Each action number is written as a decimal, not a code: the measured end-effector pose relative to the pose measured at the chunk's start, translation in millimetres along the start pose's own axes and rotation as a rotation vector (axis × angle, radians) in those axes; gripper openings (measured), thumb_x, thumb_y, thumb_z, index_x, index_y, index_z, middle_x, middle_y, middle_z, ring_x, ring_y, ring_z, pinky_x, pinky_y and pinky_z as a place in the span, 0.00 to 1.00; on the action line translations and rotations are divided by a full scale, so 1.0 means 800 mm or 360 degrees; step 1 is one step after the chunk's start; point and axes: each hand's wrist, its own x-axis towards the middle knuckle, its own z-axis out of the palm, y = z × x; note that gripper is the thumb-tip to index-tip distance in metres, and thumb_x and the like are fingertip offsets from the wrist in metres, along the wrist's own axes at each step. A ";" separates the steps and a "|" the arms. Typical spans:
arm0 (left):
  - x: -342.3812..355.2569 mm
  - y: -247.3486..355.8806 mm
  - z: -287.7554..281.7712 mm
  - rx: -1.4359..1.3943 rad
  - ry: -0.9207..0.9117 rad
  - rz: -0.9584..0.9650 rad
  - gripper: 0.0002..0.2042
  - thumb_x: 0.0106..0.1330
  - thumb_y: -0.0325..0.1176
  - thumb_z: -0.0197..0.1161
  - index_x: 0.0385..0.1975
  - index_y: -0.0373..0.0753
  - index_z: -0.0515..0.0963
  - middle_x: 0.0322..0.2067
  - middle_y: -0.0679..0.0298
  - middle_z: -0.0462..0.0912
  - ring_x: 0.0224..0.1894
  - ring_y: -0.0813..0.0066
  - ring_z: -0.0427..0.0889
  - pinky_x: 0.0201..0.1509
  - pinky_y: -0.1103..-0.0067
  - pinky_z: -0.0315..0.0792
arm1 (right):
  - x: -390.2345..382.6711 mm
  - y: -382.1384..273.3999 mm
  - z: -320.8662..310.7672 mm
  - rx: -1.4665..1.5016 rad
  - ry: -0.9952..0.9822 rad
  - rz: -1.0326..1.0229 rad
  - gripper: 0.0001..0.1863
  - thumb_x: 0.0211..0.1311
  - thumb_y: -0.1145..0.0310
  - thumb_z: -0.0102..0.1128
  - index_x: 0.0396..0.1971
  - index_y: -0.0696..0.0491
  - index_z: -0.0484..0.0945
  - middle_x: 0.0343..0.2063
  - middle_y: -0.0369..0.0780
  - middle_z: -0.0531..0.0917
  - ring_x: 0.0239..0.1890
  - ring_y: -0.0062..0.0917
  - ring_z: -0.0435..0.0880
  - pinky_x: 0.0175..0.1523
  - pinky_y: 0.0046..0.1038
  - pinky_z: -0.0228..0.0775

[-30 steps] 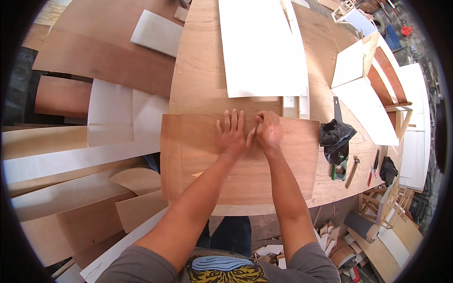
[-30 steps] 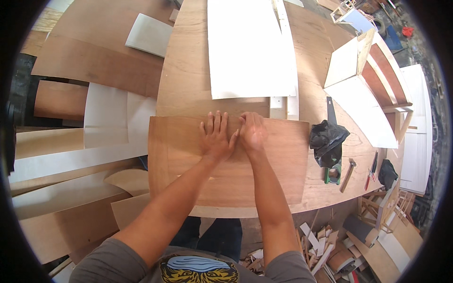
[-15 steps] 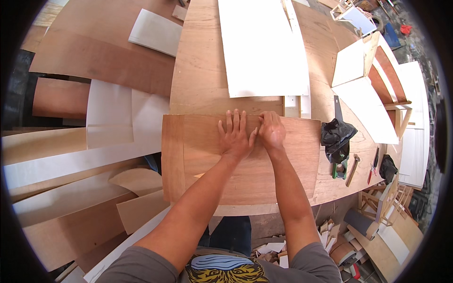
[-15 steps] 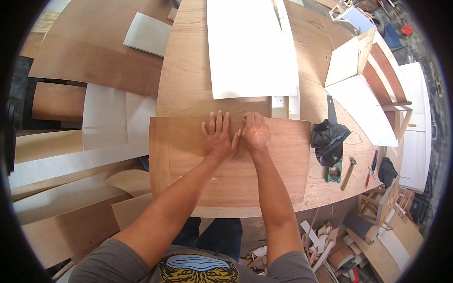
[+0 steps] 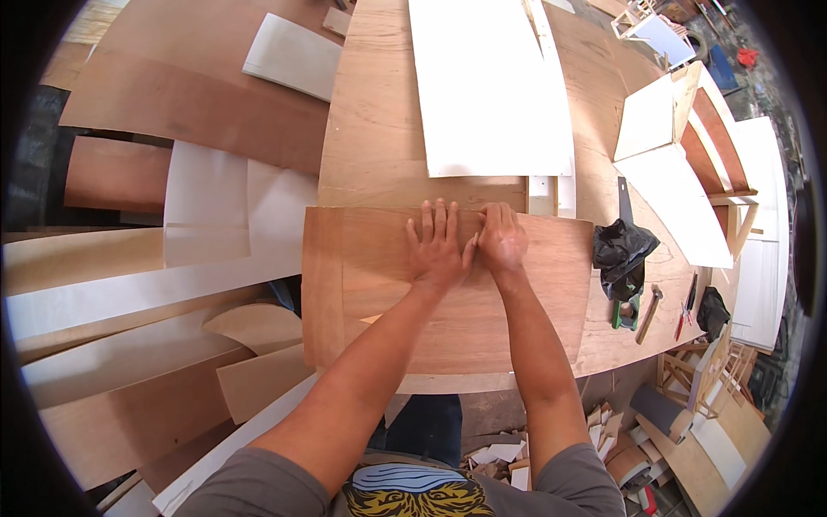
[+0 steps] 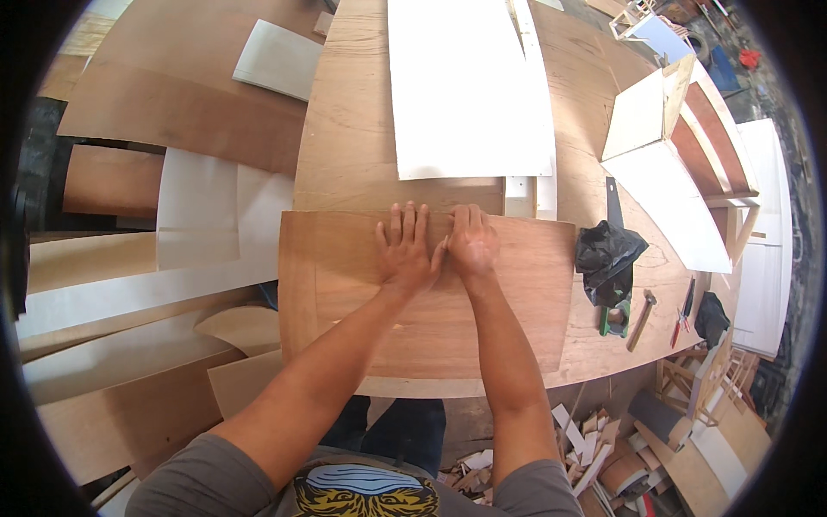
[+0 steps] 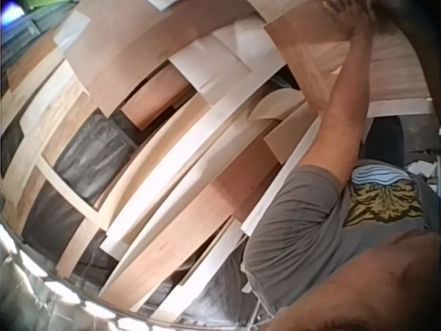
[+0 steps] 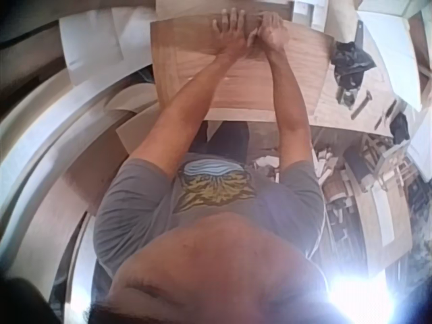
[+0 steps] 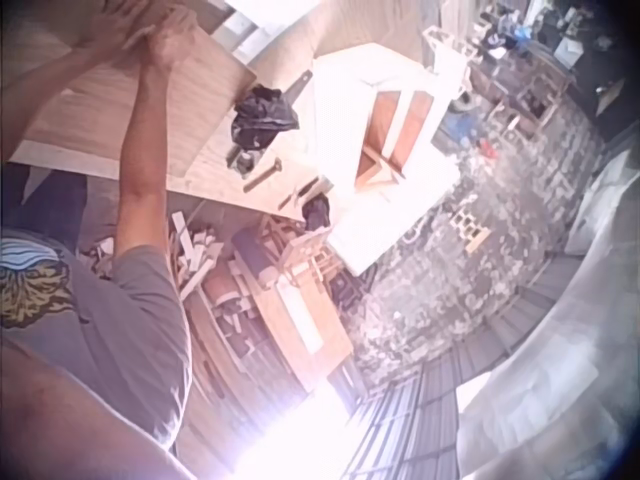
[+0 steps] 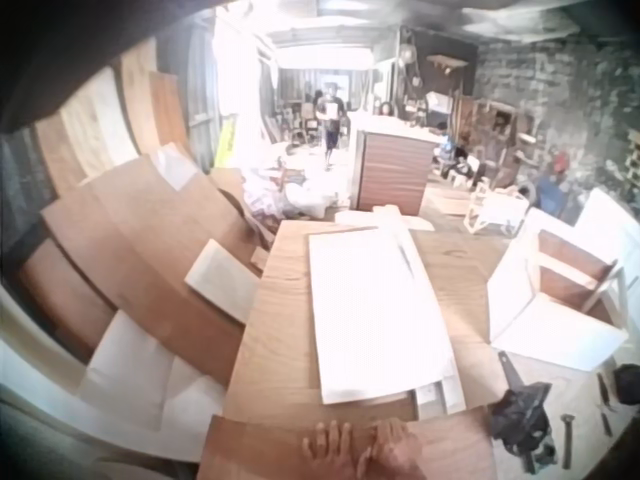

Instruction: The person uses scissors to trim the edge of a wood panel, then uses a hammer to pound a thin wood strip into a groove on a larger wood board while holding the board steady.

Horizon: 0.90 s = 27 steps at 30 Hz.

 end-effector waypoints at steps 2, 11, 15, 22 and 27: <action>0.001 -0.001 -0.001 -0.0001 -0.0016 0.0006 0.39 0.75 0.60 0.50 0.80 0.44 0.54 0.80 0.56 0.52 0.82 0.54 0.46 0.80 0.46 0.43 | 0.001 -0.002 -0.002 -0.0024 -0.0023 0.0006 0.06 0.57 0.75 0.68 0.31 0.50 0.78 0.29 0.38 0.80 0.33 0.33 0.84 0.34 0.34 0.79; 0.001 0.001 -0.003 -0.0006 -0.0051 -0.0004 0.39 0.75 0.60 0.49 0.80 0.43 0.53 0.80 0.57 0.52 0.82 0.54 0.45 0.81 0.47 0.42 | -0.002 0.003 0.003 -0.0077 -0.0069 0.0004 0.06 0.58 0.72 0.67 0.32 0.48 0.77 0.30 0.36 0.80 0.34 0.31 0.85 0.32 0.32 0.80; 0.001 0.001 -0.003 0.0014 -0.0063 -0.0002 0.39 0.75 0.61 0.48 0.80 0.43 0.53 0.80 0.57 0.51 0.82 0.55 0.44 0.81 0.47 0.42 | -0.003 0.006 0.004 -0.0101 -0.0061 -0.0024 0.07 0.59 0.71 0.67 0.33 0.47 0.76 0.31 0.35 0.79 0.34 0.28 0.85 0.31 0.30 0.81; 0.001 0.002 -0.004 -0.0006 -0.0080 -0.0009 0.39 0.75 0.60 0.48 0.80 0.43 0.53 0.80 0.57 0.50 0.82 0.54 0.44 0.81 0.47 0.41 | -0.003 0.006 0.004 -0.0156 -0.0119 -0.0020 0.09 0.55 0.70 0.69 0.33 0.47 0.77 0.31 0.35 0.79 0.35 0.29 0.85 0.32 0.31 0.81; 0.002 0.004 -0.005 -0.0009 -0.0117 -0.0011 0.39 0.76 0.59 0.48 0.80 0.43 0.52 0.80 0.57 0.50 0.82 0.54 0.43 0.81 0.47 0.40 | -0.003 0.009 0.007 -0.0235 -0.0160 -0.0071 0.13 0.43 0.70 0.68 0.31 0.48 0.75 0.31 0.36 0.78 0.37 0.31 0.85 0.35 0.33 0.82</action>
